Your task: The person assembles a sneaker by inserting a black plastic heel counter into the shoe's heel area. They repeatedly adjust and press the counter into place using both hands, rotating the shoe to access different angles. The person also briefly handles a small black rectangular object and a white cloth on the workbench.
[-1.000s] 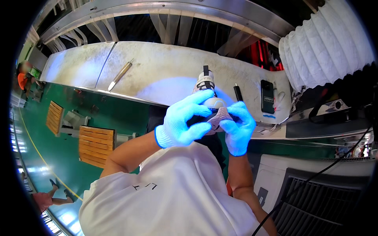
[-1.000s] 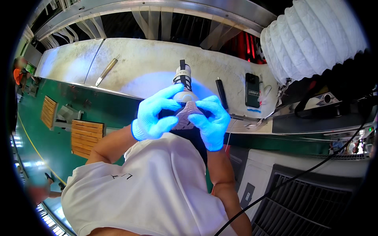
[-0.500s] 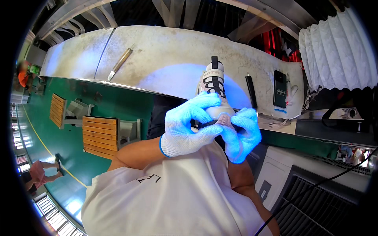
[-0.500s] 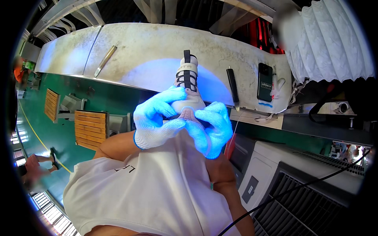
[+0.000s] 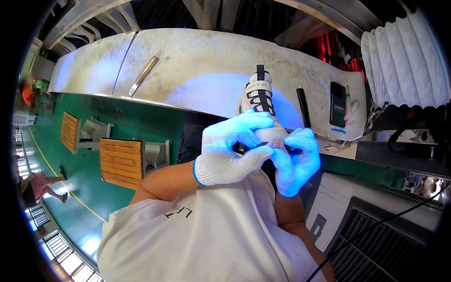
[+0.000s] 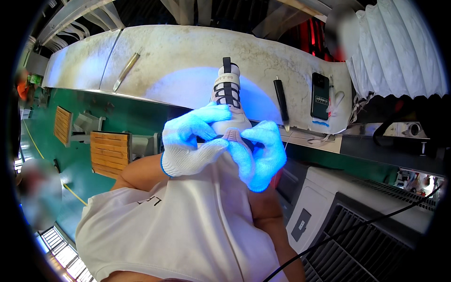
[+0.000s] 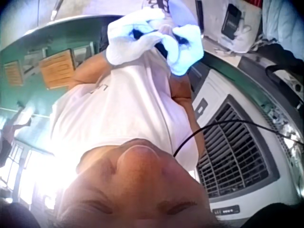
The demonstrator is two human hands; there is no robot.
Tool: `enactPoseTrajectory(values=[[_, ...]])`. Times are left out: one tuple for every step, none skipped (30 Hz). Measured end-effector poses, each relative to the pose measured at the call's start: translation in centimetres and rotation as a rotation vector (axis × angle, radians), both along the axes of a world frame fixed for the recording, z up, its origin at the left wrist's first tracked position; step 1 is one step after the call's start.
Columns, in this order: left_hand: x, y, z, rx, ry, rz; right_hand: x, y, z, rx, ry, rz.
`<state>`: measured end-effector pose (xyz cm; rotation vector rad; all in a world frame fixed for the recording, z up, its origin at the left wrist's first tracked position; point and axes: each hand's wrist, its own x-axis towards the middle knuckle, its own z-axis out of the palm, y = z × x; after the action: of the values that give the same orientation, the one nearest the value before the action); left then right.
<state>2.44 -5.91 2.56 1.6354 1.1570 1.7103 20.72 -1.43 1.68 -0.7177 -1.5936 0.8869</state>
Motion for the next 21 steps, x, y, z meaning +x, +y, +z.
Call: enactPoseTrajectory(values=[[0.0,0.1,0.1,-0.007,-0.006,-0.01,0.2,-0.1,0.2,-0.039,-0.008,0.017],[0.1,0.0,0.0,-0.022,-0.039,-0.02,0.1,-0.5,0.1,-0.088,0.018,-0.014],[0.2,-0.1,-0.4,-0.037,-0.071,-0.029,-0.1,-1.0,-0.1,-0.136,0.046,-0.044],[0.1,-0.2,-0.7,-0.058,-0.099,-0.041,-0.3,-1.3,-0.3,-0.189,0.078,-0.076],[-0.1,-0.2,-0.9,-0.05,-0.077,-0.043,-0.3,-1.3,-0.4,-0.168,0.082,-0.073],[-0.3,-0.2,-1.1,-0.042,-0.055,-0.046,-0.3,-1.1,-0.5,-0.146,0.085,-0.07],[-0.7,-0.2,-1.0,-0.034,-0.029,-0.044,-0.4,-1.0,-0.5,-0.126,0.092,-0.063],[-0.8,-0.3,-0.7,-0.05,-0.08,-0.045,-0.5,-1.1,-0.4,-0.151,0.066,-0.055],[-0.8,-0.5,-0.4,-0.065,-0.131,-0.044,-0.5,-1.3,-0.2,-0.176,0.041,-0.046],[-0.9,-0.7,-0.1,-0.081,-0.178,-0.042,-0.6,-1.4,-0.1,-0.201,0.019,-0.035],[-1.5,-0.9,-0.6,-0.067,-0.112,-0.058,-0.8,-1.5,0.4,-0.193,-0.047,-0.061],[-2.1,-1.0,-0.2,-0.136,-0.12,-0.118,-0.9,-1.2,0.7,-0.096,-0.087,-0.044],[-2.6,-1.2,0.5,-0.213,-0.128,-0.178,-1.0,-0.9,0.7,-0.005,-0.128,-0.03],[-3.0,-1.3,1.2,-0.291,-0.136,-0.235,-1.0,-0.7,0.9,0.085,-0.169,-0.016],[-3.5,-0.9,2.1,-0.314,-0.175,-0.328,-0.7,-1.5,1.2,-0.028,-0.261,0.008],[-3.8,-0.9,2.1,-0.375,-0.179,-0.31,-1.1,-1.4,1.6,0.028,-0.247,0.042],[-3.8,-0.9,1.8,-0.441,-0.185,-0.293,-1.5,-0.9,2.1,0.08,-0.234,0.073],[-3.8,-0.9,1.7,-0.508,-0.191,-0.275,-1.8,-0.9,1.7,0.054,-0.215,0.09],[-3.6,-0.9,1.9,-0.509,-0.159,-0.223,-1.9,-0.8,1.5,0.036,-0.2,0.102],[-3.7,-0.9,1.7,-0.486,-0.16,-0.232,-2.1,-0.9,1.3,0.012,-0.184,0.112],[-3.9,-0.9,1.1,-0.462,-0.161,-0.24,-2.2,-1.0,1.6,-0.076,-0.192,0.144]])
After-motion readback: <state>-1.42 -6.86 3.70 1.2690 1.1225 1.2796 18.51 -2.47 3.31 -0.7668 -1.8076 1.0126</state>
